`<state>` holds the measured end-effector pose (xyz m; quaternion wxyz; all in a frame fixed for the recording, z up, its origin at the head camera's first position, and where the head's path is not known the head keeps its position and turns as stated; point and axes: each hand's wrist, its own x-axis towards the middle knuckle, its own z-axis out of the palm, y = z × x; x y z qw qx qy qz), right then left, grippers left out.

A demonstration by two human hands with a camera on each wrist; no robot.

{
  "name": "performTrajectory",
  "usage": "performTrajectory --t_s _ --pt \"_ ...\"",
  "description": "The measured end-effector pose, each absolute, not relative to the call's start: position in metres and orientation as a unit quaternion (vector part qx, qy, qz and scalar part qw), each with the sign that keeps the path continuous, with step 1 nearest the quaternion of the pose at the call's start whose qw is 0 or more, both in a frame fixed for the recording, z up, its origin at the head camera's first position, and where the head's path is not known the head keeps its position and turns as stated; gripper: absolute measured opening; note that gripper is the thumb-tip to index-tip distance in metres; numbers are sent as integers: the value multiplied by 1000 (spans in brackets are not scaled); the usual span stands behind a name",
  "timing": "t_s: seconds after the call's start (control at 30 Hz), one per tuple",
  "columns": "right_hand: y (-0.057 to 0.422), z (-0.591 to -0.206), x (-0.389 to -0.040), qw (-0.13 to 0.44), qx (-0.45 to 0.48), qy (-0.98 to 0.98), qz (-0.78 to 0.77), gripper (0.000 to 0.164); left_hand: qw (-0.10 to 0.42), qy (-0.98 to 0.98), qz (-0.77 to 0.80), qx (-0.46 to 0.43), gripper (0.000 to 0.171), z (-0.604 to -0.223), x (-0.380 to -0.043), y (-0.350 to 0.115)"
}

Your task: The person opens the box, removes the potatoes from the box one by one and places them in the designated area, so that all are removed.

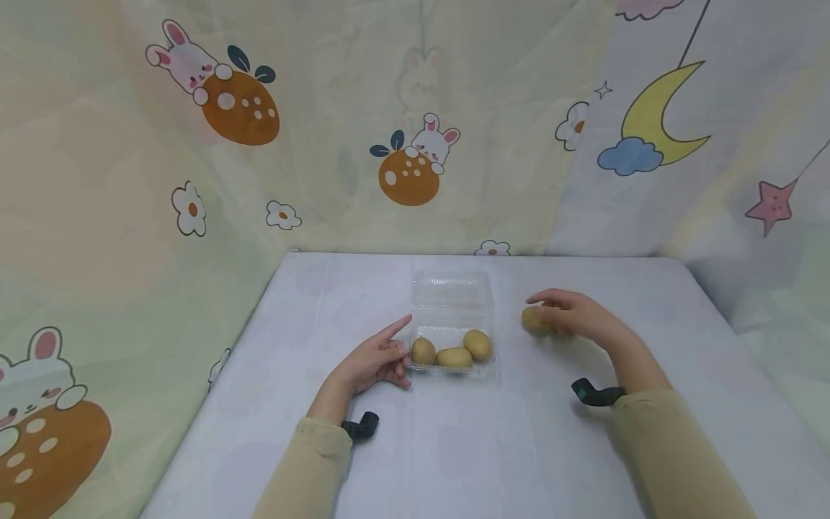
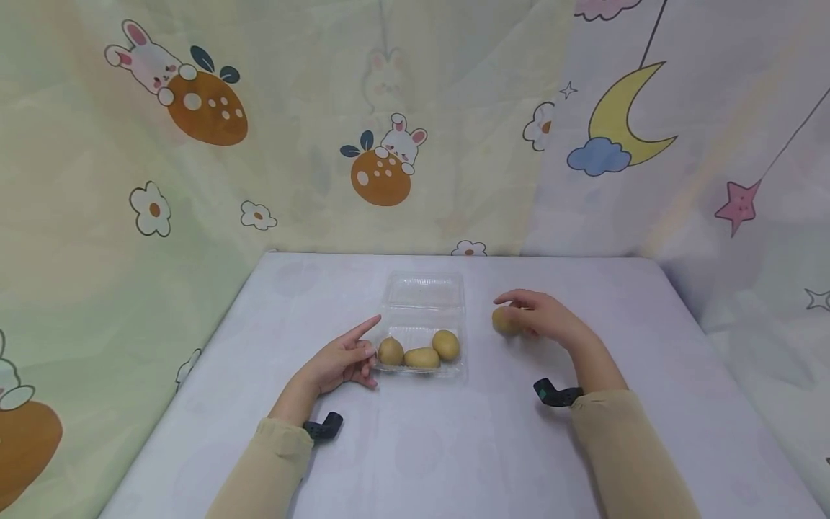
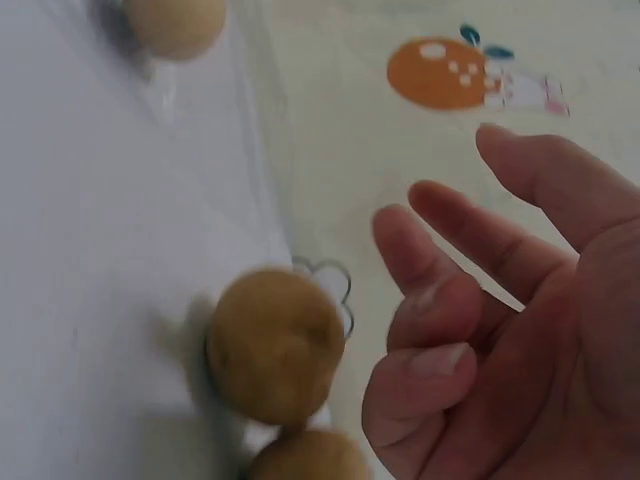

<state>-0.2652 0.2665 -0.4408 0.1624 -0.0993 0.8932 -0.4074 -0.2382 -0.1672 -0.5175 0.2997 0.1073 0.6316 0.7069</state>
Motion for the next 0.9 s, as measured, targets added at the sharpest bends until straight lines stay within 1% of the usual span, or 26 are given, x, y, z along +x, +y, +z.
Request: performTrajectory --t_s 0.1,0.33,0.43,0.63,0.9 --pt "245 -433 -267 189 -129 888 -398 42 300 630 708 109 73 -518 -238 -167" --pt "201 -425 -273 246 -192 870 -382 45 302 627 709 112 74 -519 -239 -167" --pt "185 -423 -276 268 -221 857 -381 42 304 623 712 114 74 -520 -239 -167" --pt "158 -425 -282 286 -253 849 -365 46 306 617 715 119 73 -520 -239 -168" --pt "131 -430 -289 318 -268 844 -338 46 306 613 718 121 73 -521 -239 -169"
